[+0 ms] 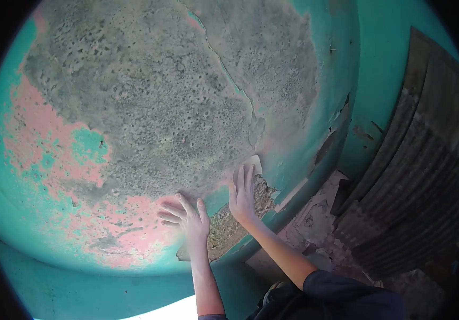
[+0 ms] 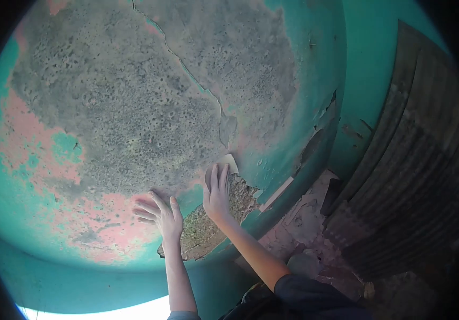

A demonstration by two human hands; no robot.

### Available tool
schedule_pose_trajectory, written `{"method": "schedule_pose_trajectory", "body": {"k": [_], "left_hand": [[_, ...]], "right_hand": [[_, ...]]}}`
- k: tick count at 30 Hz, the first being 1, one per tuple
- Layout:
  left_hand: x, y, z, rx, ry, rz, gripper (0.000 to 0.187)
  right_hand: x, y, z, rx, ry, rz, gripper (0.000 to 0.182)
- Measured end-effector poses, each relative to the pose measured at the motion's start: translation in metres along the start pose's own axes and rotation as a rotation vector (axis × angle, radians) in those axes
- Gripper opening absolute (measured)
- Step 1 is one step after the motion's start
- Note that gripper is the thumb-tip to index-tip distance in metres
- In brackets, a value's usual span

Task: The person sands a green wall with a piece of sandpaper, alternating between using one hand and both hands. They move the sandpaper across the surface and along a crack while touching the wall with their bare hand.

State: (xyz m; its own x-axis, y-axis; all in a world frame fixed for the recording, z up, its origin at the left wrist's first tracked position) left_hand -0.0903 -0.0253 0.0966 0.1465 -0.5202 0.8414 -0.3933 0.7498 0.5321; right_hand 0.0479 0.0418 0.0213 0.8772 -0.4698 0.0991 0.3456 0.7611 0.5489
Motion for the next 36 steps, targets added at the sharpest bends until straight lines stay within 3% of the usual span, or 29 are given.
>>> {"method": "schedule_pose_trajectory", "body": {"k": [2, 4, 5, 8, 9, 12, 16, 18, 19, 21, 26, 29, 32, 36], "left_hand": [[-0.006, 0.003, 0.000, 0.010, 0.041, 0.049, 0.081], [-0.019, 0.000, 0.007, -0.124, 0.010, -0.269, 0.080], [-0.023, -0.001, 0.009, -0.138, 0.004, -0.298, 0.081], [-0.021, 0.000, 0.009, -0.090, -0.010, -0.215, 0.081], [-0.013, 0.001, 0.004, -0.039, -0.032, -0.130, 0.083], [-0.016, 0.001, 0.003, -0.043, -0.043, -0.179, 0.084], [-0.008, -0.003, -0.039, 0.012, -0.169, -0.308, 0.084], [0.013, 0.000, -0.086, -0.094, -0.357, -0.469, 0.081], [0.015, 0.006, -0.102, -0.096, -0.357, -0.467, 0.081], [0.017, 0.019, -0.137, -0.378, -0.317, -0.451, 0.081], [0.023, 0.040, -0.210, -0.423, -0.262, -0.329, 0.076], [0.002, 0.046, -0.222, -0.292, -0.149, -0.252, 0.081], [-0.014, 0.049, -0.221, -0.267, -0.048, -0.250, 0.084], [-0.029, 0.049, -0.217, -0.322, 0.050, -0.438, 0.088]], "right_hand": [[0.007, 0.026, -0.002, -0.064, 0.038, -0.140, 0.067], [0.008, 0.015, -0.003, -0.039, 0.026, -0.072, 0.064], [0.008, 0.008, -0.005, -0.018, 0.018, 0.007, 0.062], [0.019, 0.013, -0.022, 0.064, -0.070, 0.036, 0.061], [0.029, 0.029, -0.021, -0.067, 0.041, 0.003, 0.062], [0.050, 0.074, -0.030, -0.118, 0.172, -0.093, 0.065], [0.056, 0.071, -0.027, -0.118, 0.134, -0.006, 0.071], [0.059, 0.072, -0.030, -0.103, 0.138, -0.010, 0.072], [0.061, 0.075, -0.031, -0.086, 0.141, -0.010, 0.074], [0.071, 0.096, -0.036, -0.112, 0.160, -0.039, 0.075], [0.087, 0.128, -0.056, -0.099, 0.202, -0.060, 0.083], [0.087, 0.110, -0.064, -0.083, 0.173, 0.019, 0.085], [0.095, 0.130, -0.074, -0.136, 0.163, 0.027, 0.085], [0.108, 0.165, -0.084, -0.145, 0.201, -0.042, 0.087]]}}
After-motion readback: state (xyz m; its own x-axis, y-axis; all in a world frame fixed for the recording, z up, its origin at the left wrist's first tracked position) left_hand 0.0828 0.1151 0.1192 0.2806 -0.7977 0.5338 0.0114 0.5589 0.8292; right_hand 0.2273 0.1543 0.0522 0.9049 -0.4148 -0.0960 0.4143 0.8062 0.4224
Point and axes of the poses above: each hand's wrist, its own y-axis towards the middle knuckle, its own x-axis out of the back of the hand, z = x × y, the point moved 2 cm from there along y, towards the middle knuckle, and after that the axes turned 13 degrees about -z, right-handed, at the moved point
